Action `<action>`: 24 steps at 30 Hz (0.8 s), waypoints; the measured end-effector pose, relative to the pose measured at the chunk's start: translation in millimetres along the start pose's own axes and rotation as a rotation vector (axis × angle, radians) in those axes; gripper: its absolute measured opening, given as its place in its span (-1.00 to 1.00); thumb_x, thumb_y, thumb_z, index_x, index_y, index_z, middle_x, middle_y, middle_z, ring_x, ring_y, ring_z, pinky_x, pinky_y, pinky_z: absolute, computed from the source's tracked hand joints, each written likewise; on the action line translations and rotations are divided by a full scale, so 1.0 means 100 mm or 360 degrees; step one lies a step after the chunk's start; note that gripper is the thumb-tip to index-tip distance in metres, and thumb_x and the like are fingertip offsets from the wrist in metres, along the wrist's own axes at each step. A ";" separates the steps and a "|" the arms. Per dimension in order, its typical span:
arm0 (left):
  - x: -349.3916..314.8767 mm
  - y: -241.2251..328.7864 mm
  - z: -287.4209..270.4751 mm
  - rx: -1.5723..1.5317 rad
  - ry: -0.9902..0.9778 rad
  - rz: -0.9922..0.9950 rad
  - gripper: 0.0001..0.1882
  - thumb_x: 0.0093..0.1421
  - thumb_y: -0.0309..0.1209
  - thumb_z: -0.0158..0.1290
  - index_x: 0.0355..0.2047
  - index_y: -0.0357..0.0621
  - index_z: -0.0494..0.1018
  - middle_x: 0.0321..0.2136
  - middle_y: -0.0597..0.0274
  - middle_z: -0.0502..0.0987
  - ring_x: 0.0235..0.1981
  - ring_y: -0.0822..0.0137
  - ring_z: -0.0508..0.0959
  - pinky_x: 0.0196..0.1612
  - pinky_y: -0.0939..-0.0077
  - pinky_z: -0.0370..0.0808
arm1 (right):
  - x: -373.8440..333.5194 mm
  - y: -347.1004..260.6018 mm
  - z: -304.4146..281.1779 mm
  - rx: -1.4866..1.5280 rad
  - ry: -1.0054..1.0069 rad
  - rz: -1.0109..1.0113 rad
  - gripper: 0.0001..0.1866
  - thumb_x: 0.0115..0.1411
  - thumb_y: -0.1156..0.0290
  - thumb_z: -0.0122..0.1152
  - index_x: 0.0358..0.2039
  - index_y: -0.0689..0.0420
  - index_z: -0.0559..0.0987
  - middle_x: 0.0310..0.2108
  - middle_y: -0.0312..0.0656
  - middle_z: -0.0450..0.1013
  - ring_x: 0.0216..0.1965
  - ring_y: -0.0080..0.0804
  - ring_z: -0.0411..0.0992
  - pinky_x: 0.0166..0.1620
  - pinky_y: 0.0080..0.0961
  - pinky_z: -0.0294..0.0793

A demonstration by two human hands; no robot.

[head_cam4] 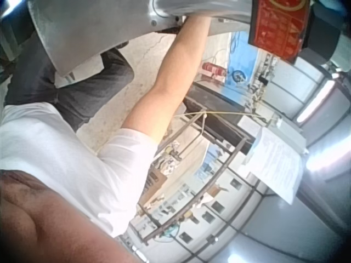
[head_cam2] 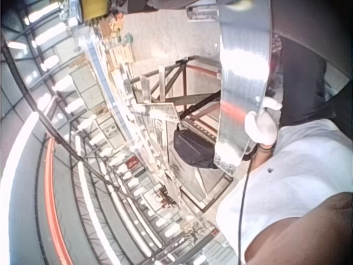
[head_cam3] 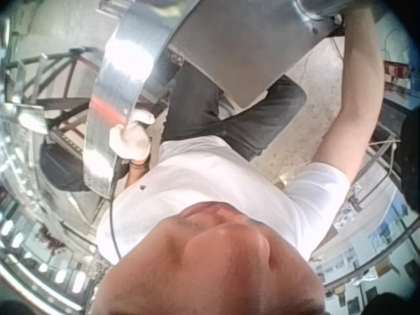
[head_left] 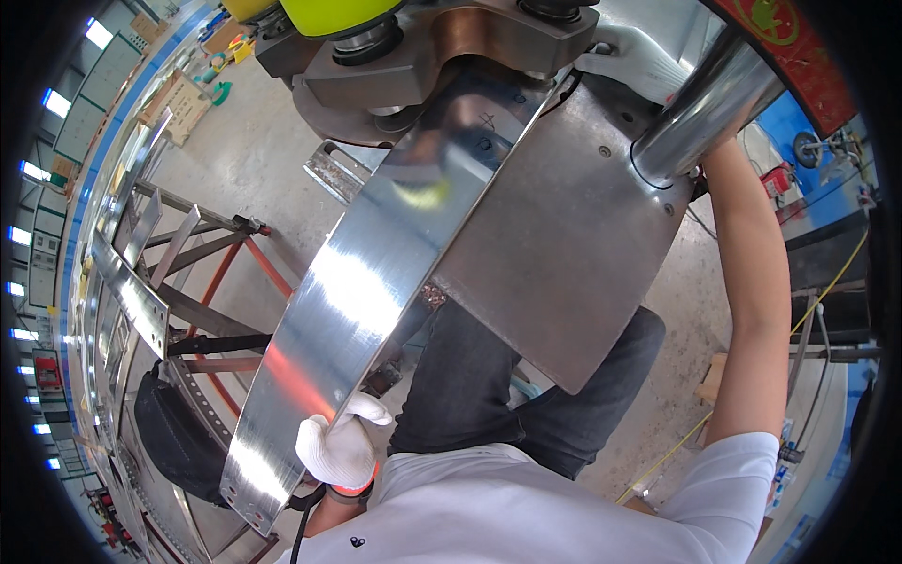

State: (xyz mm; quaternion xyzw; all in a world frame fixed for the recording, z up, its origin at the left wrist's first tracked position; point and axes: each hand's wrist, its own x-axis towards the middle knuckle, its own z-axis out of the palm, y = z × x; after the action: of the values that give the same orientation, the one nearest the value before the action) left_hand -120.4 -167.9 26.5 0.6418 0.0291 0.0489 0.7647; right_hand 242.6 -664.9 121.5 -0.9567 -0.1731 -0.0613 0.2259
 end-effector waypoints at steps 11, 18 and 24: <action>0.11 0.03 0.11 0.0043 -0.0040 -0.0043 -0.12 0.53 0.21 -0.42 -0.40 -0.45 0.49 -0.55 -0.32 0.55 -0.52 -0.09 0.54 -0.32 0.14 0.53 | 0.04 0.21 0.00 -0.0129 0.0095 -0.0220 -0.63 0.49 0.31 0.33 0.24 0.13 0.66 0.08 -0.12 0.68 0.03 -0.31 0.59 0.22 -0.31 0.55; 0.30 0.03 0.32 0.0152 -0.0111 0.0175 -0.20 0.56 0.05 -0.46 -0.39 -0.52 0.44 -0.57 -0.32 0.55 -0.57 -0.04 0.54 -0.37 0.20 0.53 | 0.15 0.42 0.04 -0.0329 0.0178 -0.0317 -0.65 0.54 0.34 0.26 0.26 0.10 0.64 0.11 -0.07 0.63 0.07 -0.23 0.56 0.20 -0.28 0.55; 0.39 0.05 0.44 0.0049 -0.0095 0.0158 -0.23 0.55 0.03 -0.47 -0.35 -0.53 0.41 -0.56 -0.33 0.55 -0.57 -0.01 0.54 -0.37 0.21 0.53 | 0.17 0.46 0.01 -0.0289 0.0149 -0.0343 -0.64 0.53 0.34 0.27 0.27 0.09 0.63 0.13 -0.07 0.61 0.09 -0.20 0.54 0.21 -0.28 0.54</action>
State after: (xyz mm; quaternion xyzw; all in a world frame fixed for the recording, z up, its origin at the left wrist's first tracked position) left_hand -77.5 -206.1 39.4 0.6552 -0.0247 0.0672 0.7520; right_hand 274.8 -697.7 105.7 -0.9452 -0.2577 -0.1450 0.1384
